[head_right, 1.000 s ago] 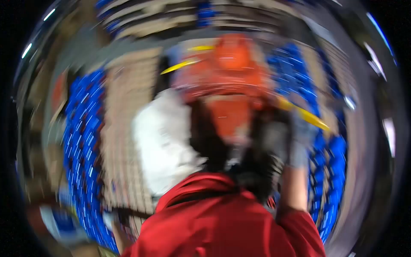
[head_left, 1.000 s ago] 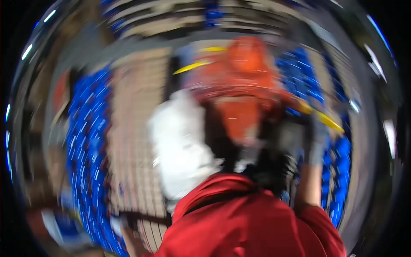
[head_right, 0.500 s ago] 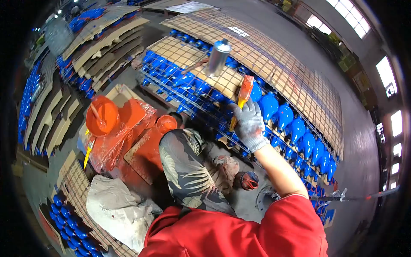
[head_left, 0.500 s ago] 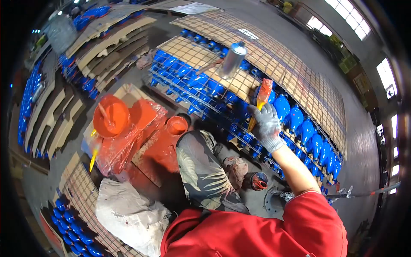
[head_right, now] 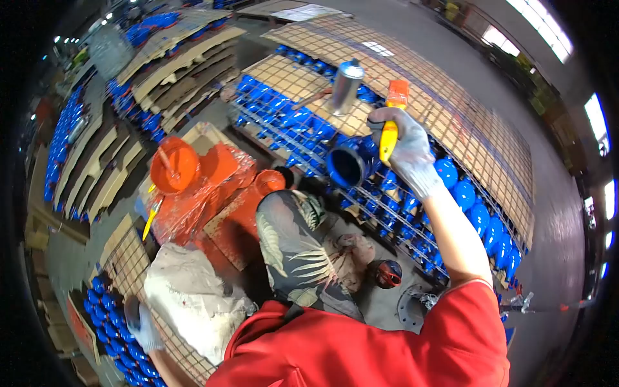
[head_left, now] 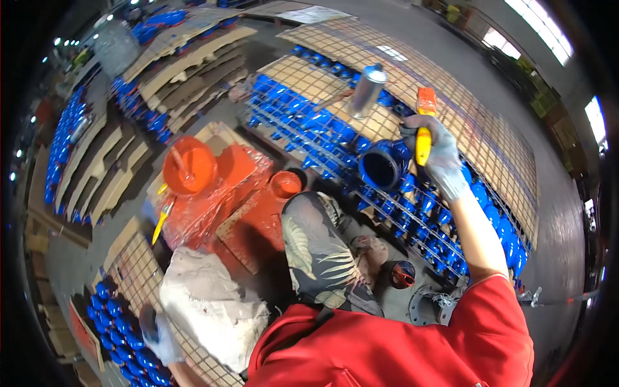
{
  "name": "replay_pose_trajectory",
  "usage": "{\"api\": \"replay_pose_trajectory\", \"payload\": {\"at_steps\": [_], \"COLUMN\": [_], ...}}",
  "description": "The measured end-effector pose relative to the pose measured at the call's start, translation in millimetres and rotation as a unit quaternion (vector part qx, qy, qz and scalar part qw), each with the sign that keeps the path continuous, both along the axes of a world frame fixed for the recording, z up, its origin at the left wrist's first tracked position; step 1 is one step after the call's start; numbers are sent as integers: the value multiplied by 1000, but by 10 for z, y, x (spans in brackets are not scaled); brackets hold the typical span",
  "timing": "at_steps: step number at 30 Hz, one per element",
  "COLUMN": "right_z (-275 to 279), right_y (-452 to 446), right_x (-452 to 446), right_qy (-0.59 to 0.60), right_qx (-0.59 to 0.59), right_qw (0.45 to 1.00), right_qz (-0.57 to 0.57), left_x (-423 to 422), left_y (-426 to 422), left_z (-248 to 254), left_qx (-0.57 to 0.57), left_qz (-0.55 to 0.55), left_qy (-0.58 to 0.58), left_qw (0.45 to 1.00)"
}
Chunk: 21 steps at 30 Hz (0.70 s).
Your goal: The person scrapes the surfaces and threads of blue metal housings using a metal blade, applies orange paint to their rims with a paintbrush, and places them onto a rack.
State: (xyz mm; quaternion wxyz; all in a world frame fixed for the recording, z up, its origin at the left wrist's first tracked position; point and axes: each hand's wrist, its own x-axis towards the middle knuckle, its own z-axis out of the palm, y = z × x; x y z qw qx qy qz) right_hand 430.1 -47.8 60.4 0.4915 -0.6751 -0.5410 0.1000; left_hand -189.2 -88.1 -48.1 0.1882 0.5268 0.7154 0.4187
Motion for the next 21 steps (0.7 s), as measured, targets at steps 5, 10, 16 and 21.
{"api": "replay_pose_trajectory", "payload": {"at_steps": [5,10,16,21], "right_z": [247,506,452,377], "right_y": [-40,69,208,315], "right_x": [-985,-2035,-2549,-2704], "right_qy": [491,481,323,333], "right_qx": [-13,-113,-28,-60], "right_qw": [828,794,829,813], "right_qz": [271,354,456,475], "left_x": [1242,2131,1748,1707], "left_y": [390,322,399,315], "left_z": [345,913,741,781], "left_qx": [24,-219,-180,-174], "left_qz": [-267,-330,-460,-348], "left_qy": [-383,-669,-712,-797], "left_qw": [884,629,500,462]}}
